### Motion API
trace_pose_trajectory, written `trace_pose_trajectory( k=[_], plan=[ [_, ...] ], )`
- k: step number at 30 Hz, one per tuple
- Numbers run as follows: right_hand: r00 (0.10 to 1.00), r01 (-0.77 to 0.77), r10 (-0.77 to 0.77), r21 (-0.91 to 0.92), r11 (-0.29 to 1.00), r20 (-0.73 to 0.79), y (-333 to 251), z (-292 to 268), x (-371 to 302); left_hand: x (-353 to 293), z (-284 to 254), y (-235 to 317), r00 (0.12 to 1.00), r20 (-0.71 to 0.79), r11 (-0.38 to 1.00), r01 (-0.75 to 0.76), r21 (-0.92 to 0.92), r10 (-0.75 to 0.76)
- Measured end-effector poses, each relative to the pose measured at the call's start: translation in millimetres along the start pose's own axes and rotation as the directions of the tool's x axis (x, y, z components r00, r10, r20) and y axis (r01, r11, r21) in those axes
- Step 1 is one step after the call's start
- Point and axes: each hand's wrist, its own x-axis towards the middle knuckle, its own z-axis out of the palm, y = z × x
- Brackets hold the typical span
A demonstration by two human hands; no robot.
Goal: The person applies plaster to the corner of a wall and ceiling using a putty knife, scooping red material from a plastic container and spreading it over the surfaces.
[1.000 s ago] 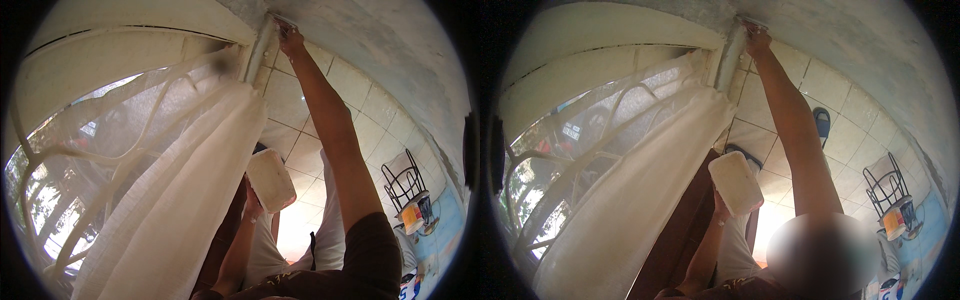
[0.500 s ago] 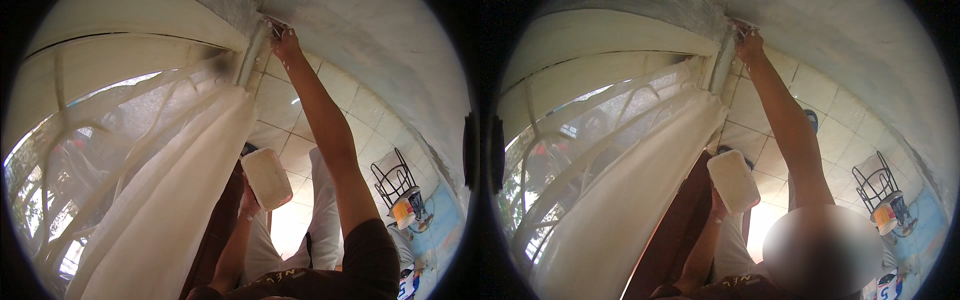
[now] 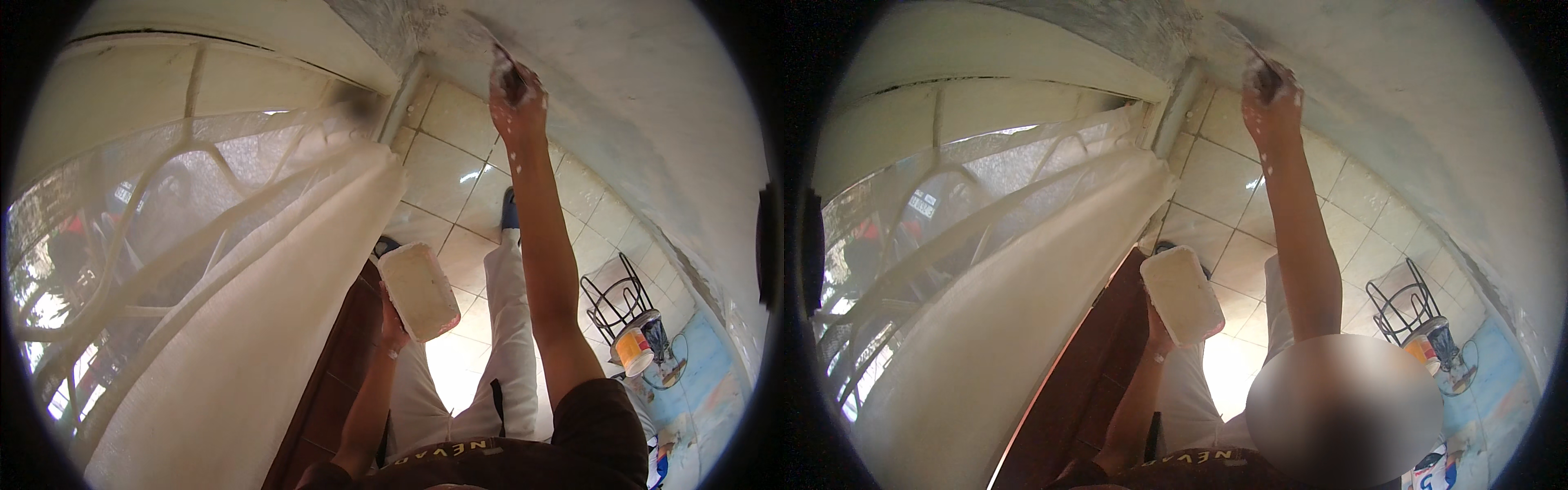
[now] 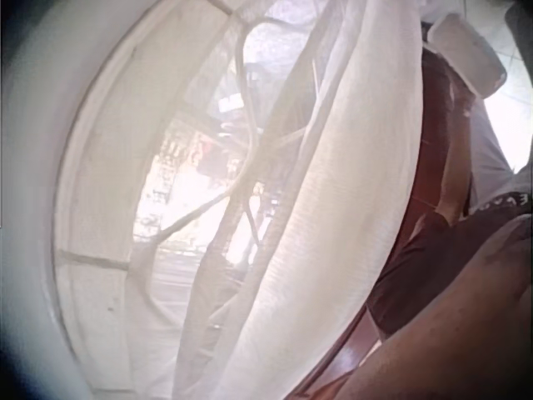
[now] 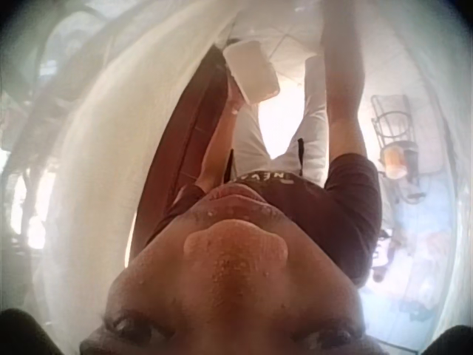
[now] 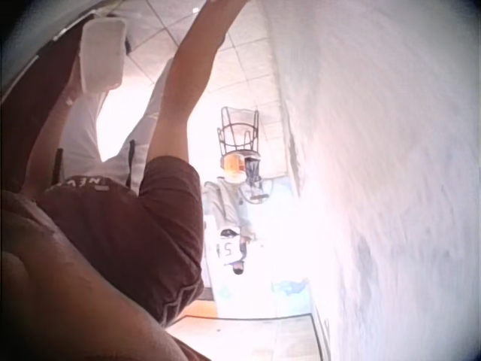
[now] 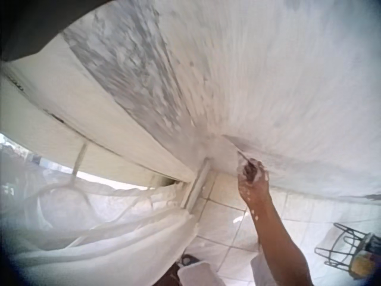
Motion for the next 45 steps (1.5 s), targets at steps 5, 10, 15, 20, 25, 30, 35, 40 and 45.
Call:
trace_pose_trajectory(
  k=[5, 10, 15, 20, 25, 30, 35, 40, 45],
  plan=[
    [0.790, -0.363, 0.409, 0.886, -0.289, 0.457, 91, -15, -10, -2, 2, -5, 1.000, 0.006, 1.000, -0.005, -0.009, 0.005],
    [0.710, -0.447, 0.624, 0.893, 0.043, 0.325, 182, 60, 12, -1, -8, -11, 0.994, 0.104, 0.999, -0.042, -0.025, 0.044],
    [0.617, -0.632, 0.716, 0.748, 0.204, 0.327, 220, 95, 47, -4, -21, -15, 0.987, -0.095, 0.991, -0.128, 0.033, 0.131],
    [0.721, -0.660, 0.639, 0.549, 0.513, 0.269, 241, 111, 67, 6, -29, -17, 0.988, -0.107, 0.992, -0.118, -0.048, 0.113],
    [0.851, -0.495, 0.480, 0.015, 0.869, 0.213, 253, 109, 74, 1, -17, -17, 0.982, -0.157, 0.994, -0.104, 0.014, 0.105],
    [0.909, -0.194, 0.335, -0.460, 0.866, 0.247, 245, 114, 84, 0, -24, -19, 0.979, -0.080, 0.978, -0.180, 0.103, 0.188],
    [0.914, -0.052, 0.292, -0.633, 0.772, 0.281, 232, 116, 92, 0, -19, -19, 0.977, -0.131, 0.985, -0.164, 0.061, 0.171],
    [0.909, 0.007, 0.288, -0.703, 0.711, 0.301, 221, 119, 100, 2, -23, -20, 0.971, -0.148, 0.979, -0.170, 0.115, 0.186],
    [0.916, 0.019, 0.283, -0.738, 0.675, 0.283, 215, 122, 105, -2, -15, -18, 0.975, -0.148, 0.984, -0.149, 0.100, 0.163]
  ],
)
